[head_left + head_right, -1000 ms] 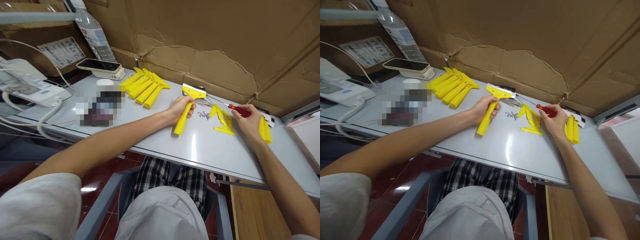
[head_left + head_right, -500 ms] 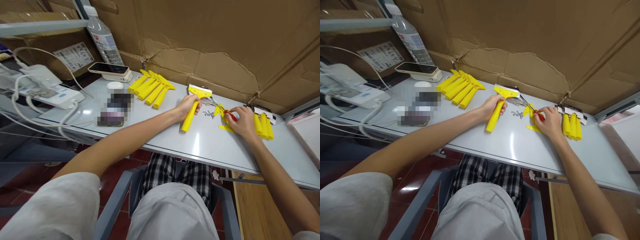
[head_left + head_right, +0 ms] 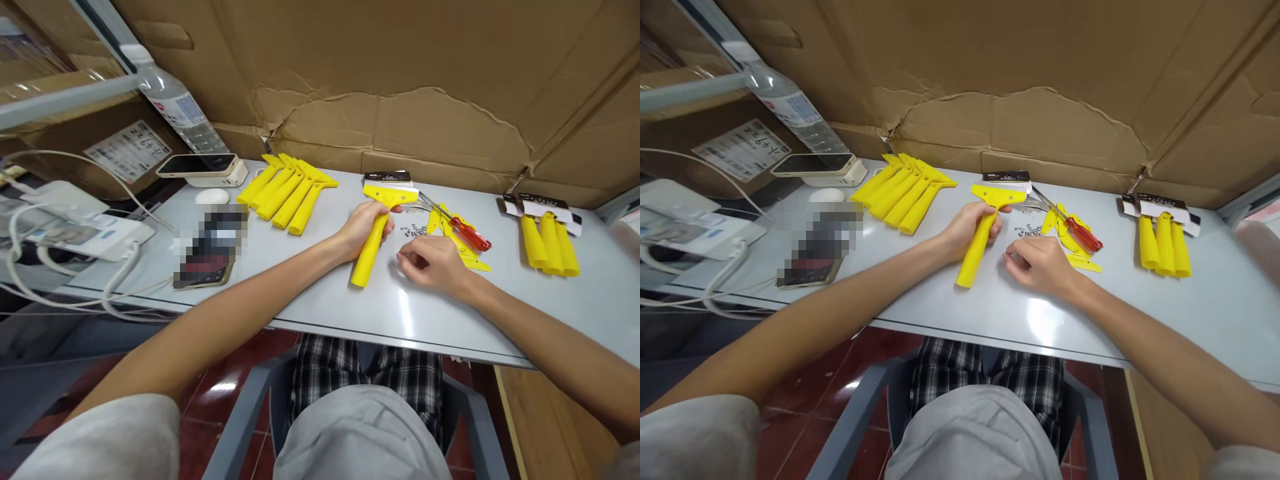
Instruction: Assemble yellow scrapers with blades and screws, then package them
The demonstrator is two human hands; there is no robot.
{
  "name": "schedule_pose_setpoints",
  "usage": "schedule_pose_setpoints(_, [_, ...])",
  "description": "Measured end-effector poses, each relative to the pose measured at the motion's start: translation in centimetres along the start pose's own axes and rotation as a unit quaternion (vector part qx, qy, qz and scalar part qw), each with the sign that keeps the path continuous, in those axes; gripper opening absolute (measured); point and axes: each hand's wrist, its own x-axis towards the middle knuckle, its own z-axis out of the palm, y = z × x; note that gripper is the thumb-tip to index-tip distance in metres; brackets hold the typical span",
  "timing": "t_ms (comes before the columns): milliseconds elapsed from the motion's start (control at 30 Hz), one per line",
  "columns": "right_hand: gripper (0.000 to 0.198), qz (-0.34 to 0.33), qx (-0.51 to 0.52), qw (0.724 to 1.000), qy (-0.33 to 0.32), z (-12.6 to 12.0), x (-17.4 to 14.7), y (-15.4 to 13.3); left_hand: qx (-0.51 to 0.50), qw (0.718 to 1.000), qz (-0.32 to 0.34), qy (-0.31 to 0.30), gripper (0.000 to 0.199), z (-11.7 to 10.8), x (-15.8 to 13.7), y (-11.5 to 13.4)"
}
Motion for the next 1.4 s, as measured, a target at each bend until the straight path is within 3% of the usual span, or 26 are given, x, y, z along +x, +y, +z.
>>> schedule_pose_setpoints(100, [0.02, 0.049, 0.05, 0.997, -0.028, -0.9, -0.4, 0.4, 0.009, 1.0, -0.001, -0.007, 0.02, -0.2, 0.1, 0.0])
schedule_pose_setpoints(267, [0.021, 0.017, 0.028, 0.996, -0.081, -1.3, -0.5, 1.2, 0.024, 1.0, 0.0, -0.015, 0.019, -0.2, 0.0, 0.1])
schedule_pose_setpoints(500, [0.028, 0.097, 0.069, 0.976, -0.182, -1.7, 0.0, 0.9, 0.03, 1.0, 0.002, -0.007, 0.021, 0.1, -0.3, 0.3])
schedule_pose_setpoints(733, [0.031, 0.192, 0.025, 0.965, -0.175, -2.9, 0.3, 2.9, 0.036, 0.999, -0.002, -0.004, 0.022, 0.1, -0.1, 0.3])
schedule_pose_setpoints(900, [0.03, 0.268, -0.017, 0.944, -0.192, -3.9, 2.3, 4.9, 0.033, 0.999, 0.001, 0.0, 0.023, 0.1, 0.0, 0.4])
schedule_pose_setpoints(1167, [0.031, 0.24, 0.004, 0.914, -0.327, -2.8, 7.4, 6.1, 0.027, 0.999, -0.002, 0.017, 0.019, 0.3, -0.2, 0.8])
schedule_pose_setpoints(1400, [0.026, 0.233, -0.006, 0.899, -0.371, -2.7, 7.9, 6.2, 0.077, 0.997, 0.018, 0.024, 0.019, 0.5, -0.2, 1.1])
